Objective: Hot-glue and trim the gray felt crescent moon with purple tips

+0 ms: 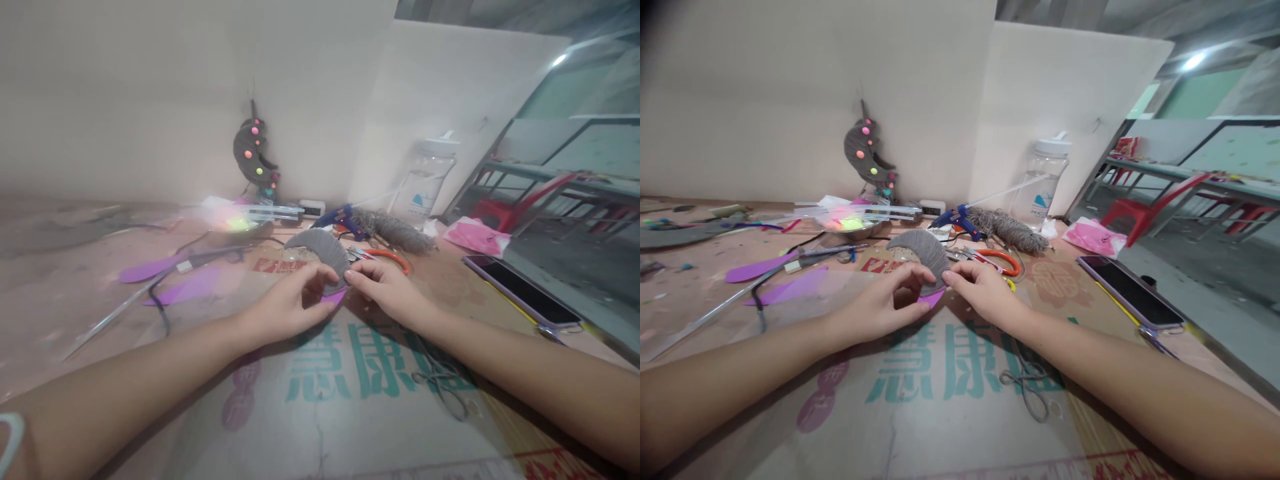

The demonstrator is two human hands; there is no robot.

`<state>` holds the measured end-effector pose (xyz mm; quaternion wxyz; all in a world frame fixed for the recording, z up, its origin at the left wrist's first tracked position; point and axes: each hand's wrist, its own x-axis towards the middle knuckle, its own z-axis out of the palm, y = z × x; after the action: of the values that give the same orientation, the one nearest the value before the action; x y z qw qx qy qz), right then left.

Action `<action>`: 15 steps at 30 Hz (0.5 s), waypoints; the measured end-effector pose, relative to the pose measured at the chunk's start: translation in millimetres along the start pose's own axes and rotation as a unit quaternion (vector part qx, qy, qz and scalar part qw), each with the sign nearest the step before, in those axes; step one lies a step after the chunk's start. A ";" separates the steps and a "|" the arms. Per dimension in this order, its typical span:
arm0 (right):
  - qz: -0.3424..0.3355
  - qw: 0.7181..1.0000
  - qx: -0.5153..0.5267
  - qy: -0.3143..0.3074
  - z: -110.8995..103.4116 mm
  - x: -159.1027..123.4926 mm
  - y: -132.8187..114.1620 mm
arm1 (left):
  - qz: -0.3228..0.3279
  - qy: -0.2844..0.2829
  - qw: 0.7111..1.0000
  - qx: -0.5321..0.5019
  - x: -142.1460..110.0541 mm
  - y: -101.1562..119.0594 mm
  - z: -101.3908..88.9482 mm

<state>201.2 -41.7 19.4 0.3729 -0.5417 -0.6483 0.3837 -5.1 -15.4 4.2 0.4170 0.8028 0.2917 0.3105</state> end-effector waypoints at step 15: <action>-0.092 0.989 -0.104 -0.041 -15.9 9.7 2.3 | -0.002 0.028 0.999 -0.019 1.7 -8.5 1.6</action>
<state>215.2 -30.3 24.8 0.3212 -0.4994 -0.7464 0.3004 -4.6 -10.8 -3.3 0.4244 0.7852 0.2989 0.3376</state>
